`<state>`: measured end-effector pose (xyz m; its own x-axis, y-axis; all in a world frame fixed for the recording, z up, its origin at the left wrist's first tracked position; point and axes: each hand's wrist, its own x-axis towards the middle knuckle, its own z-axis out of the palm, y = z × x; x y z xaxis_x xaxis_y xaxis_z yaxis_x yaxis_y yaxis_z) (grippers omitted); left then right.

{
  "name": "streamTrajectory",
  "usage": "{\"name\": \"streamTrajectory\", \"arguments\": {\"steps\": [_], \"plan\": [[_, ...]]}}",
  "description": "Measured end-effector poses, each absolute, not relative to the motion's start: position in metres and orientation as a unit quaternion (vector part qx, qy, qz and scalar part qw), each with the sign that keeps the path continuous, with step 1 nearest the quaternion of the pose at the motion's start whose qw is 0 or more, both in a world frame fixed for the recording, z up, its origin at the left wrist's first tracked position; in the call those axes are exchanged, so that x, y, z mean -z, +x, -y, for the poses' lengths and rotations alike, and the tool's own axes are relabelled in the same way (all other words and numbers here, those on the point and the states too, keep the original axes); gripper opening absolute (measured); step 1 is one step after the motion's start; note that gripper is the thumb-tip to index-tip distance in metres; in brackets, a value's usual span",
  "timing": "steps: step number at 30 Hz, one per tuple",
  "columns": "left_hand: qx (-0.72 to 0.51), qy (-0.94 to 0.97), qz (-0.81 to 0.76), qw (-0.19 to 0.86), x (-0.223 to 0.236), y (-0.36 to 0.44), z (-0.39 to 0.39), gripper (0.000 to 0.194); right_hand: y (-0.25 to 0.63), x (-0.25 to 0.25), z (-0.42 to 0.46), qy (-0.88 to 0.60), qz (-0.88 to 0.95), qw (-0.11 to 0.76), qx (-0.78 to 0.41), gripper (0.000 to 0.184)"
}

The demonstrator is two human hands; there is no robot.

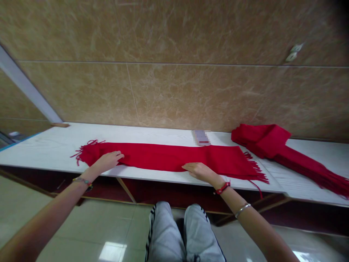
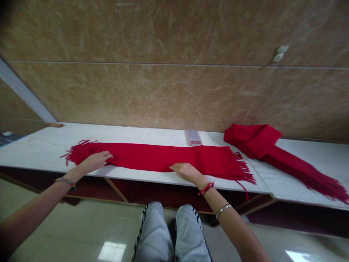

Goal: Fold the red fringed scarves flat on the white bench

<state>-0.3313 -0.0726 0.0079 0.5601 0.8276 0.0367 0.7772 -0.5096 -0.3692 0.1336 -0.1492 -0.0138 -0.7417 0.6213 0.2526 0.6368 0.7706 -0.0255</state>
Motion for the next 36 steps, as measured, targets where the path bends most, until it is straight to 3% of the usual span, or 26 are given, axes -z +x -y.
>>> {"name": "streamTrajectory", "arguments": {"steps": [6, 12, 16, 19, 36], "plan": [[-0.049, -0.891, 0.404, 0.202, -0.004, -0.303, 0.082, 0.031, 0.136, 0.012, 0.153, -0.349, 0.93, 0.111, 0.024, 0.041], [-0.038, -0.927, 0.341, 0.153, -0.001, -0.25, 0.083, 0.031, 0.129, 0.014, 0.151, -0.352, 0.923, 0.142, 0.062, 0.021], [-0.003, -0.936, 0.322, 0.141, 0.002, -0.213, 0.085, 0.037, 0.116, 0.012, 0.151, -0.38, 0.913, 0.131, 0.073, 0.019], [0.011, -0.95, 0.293, 0.11, 0.004, -0.195, 0.085, 0.031, 0.111, 0.013, 0.149, -0.386, 0.913, 0.105, 0.084, 0.021], [0.061, -0.95, 0.306, -0.006, 0.003, -0.203, 0.094, 0.032, 0.094, 0.013, 0.15, -0.388, 0.908, 0.1, 0.125, 0.028]]}}
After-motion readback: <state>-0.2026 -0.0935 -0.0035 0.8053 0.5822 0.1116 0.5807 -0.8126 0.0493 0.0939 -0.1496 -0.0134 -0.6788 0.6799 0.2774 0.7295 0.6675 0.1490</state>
